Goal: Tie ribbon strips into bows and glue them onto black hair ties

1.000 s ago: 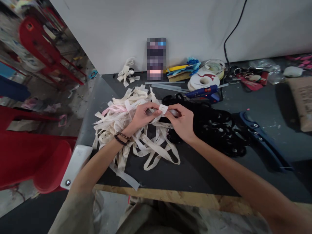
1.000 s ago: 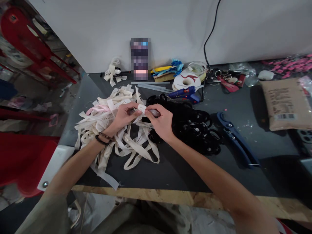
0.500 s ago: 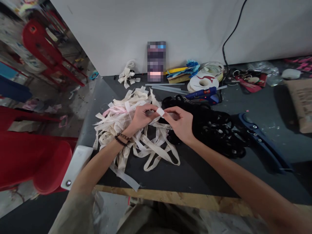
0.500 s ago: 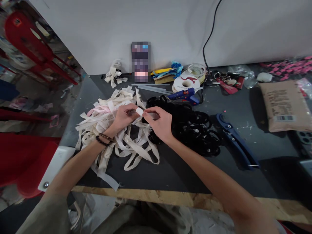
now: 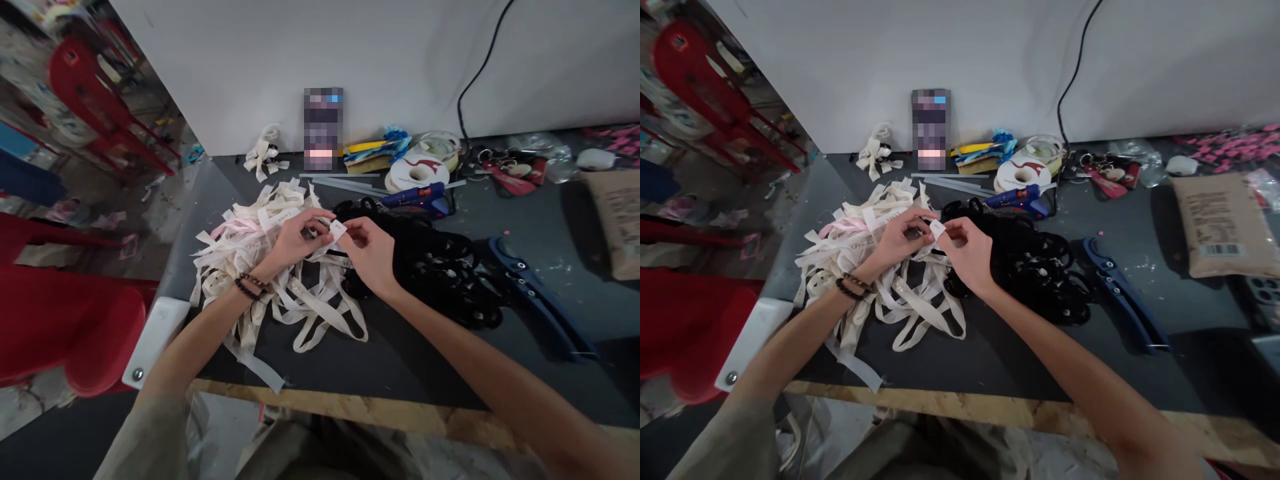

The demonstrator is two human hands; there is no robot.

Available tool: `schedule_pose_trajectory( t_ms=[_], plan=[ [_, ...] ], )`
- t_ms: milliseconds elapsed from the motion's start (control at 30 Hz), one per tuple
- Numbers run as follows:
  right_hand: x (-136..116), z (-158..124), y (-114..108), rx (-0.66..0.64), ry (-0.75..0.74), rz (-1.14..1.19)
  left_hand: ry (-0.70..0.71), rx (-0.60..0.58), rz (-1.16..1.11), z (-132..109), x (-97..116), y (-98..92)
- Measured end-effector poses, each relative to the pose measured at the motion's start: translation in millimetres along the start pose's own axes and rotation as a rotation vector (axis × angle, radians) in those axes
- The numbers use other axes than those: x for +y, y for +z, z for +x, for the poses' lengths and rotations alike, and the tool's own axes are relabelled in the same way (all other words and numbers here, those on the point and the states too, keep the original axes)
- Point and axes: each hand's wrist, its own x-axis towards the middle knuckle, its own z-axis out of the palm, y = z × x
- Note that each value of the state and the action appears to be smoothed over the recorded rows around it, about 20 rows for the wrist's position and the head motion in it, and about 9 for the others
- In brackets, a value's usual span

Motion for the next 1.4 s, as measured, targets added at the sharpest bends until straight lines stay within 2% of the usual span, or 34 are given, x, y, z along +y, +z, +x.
schedule_pose_trajectory(
  t_ms=[133,367,700,900,1100,1400],
  plan=[
    [5,4,-2,-0.048,0.015,-0.007,-0.072,-0.074,-0.074,1,2,-3.7],
    [11,6,-1,-0.084,-0.003,0.122,-0.101,-0.039,-0.127,2,0,-4.6],
    [16,7,0,-0.144,-0.053,0.127,-0.116,-0.056,-0.200,5,-1,-5.8],
    [8,5,-4,-0.174,-0.078,0.097,-0.098,-0.041,-0.155,3,1,-4.1],
    [0,2,-5,-0.175,-0.038,0.061,-0.028,-0.057,-0.081,2,-1,-4.3],
    [9,7,-4,-0.153,0.004,0.132,0.087,-0.128,-0.094,5,2,-3.0]
  ],
)
